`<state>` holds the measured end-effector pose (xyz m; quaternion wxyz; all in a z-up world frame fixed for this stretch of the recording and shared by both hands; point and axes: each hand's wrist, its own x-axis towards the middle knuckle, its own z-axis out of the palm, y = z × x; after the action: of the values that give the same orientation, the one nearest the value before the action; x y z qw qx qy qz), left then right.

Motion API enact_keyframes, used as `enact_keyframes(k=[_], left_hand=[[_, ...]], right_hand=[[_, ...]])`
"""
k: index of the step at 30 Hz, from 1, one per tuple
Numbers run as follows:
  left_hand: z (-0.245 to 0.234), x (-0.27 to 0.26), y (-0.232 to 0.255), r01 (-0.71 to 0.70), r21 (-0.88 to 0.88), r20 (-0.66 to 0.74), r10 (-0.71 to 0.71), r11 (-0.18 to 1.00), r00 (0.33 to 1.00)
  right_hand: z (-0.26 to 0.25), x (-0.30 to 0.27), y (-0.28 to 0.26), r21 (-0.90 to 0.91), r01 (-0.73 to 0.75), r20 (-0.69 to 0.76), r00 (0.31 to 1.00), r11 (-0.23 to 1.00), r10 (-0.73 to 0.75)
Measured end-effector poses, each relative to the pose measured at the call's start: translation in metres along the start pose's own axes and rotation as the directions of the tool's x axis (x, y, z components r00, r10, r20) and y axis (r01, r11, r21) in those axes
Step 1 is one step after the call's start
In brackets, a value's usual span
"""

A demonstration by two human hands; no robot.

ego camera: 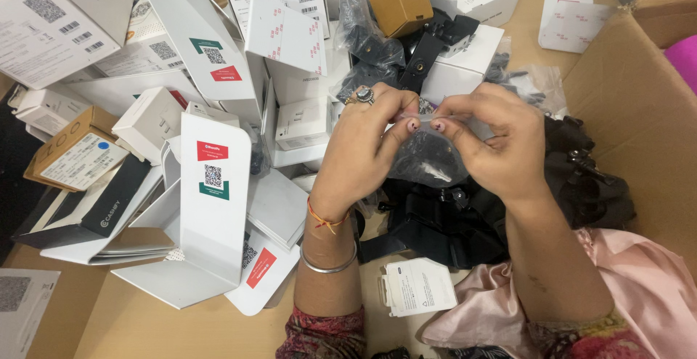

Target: The person sorts various electronic accessories and hardware parts from a large pile into a cardboard box, including picking up items in plastic bags and small cardboard boxes to organize them.

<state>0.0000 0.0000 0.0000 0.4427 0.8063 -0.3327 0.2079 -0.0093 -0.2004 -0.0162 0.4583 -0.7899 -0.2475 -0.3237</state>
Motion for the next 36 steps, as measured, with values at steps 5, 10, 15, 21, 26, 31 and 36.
enact_keyframes(k=[5, 10, 15, 21, 26, 31, 36], left_hand=[[0.003, 0.002, 0.005, -0.074, 0.019, -0.032, 0.075, 0.997, 0.997], [0.001, 0.003, 0.008, -0.056, -0.105, -0.029, 0.053, 0.993, 0.998], [-0.001, 0.003, 0.009, -0.169, -0.008, -0.097, 0.167, 0.986, 0.981], [-0.006, 0.0, 0.008, -0.181, 0.103, -0.121, 0.193, 0.978, 0.974], [-0.014, -0.003, 0.006, -0.134, 0.012, -0.124, 0.134, 0.991, 0.983], [-0.014, -0.003, 0.005, -0.054, -0.061, -0.056, 0.051, 0.997, 0.997], [-0.002, -0.002, 0.003, -0.088, -0.098, -0.002, 0.088, 0.991, 0.996]], right_hand=[[0.0, -0.002, 0.004, -0.071, 0.092, -0.016, 0.996, 0.993, -0.093], [-0.006, -0.002, 0.002, -0.092, 0.068, -0.015, 0.997, 0.993, -0.07], [-0.007, 0.0, -0.001, -0.013, 0.052, 0.033, 0.998, 0.999, -0.051], [-0.012, 0.004, 0.003, 0.078, -0.04, 0.146, 0.989, 0.996, 0.028], [-0.016, 0.003, 0.005, 0.085, -0.067, 0.163, 0.985, 0.994, 0.053], [-0.01, 0.003, 0.005, 0.028, -0.065, 0.115, 0.992, 0.997, 0.061], [-0.005, 0.002, 0.002, -0.041, -0.029, 0.107, 0.994, 0.999, 0.033]])
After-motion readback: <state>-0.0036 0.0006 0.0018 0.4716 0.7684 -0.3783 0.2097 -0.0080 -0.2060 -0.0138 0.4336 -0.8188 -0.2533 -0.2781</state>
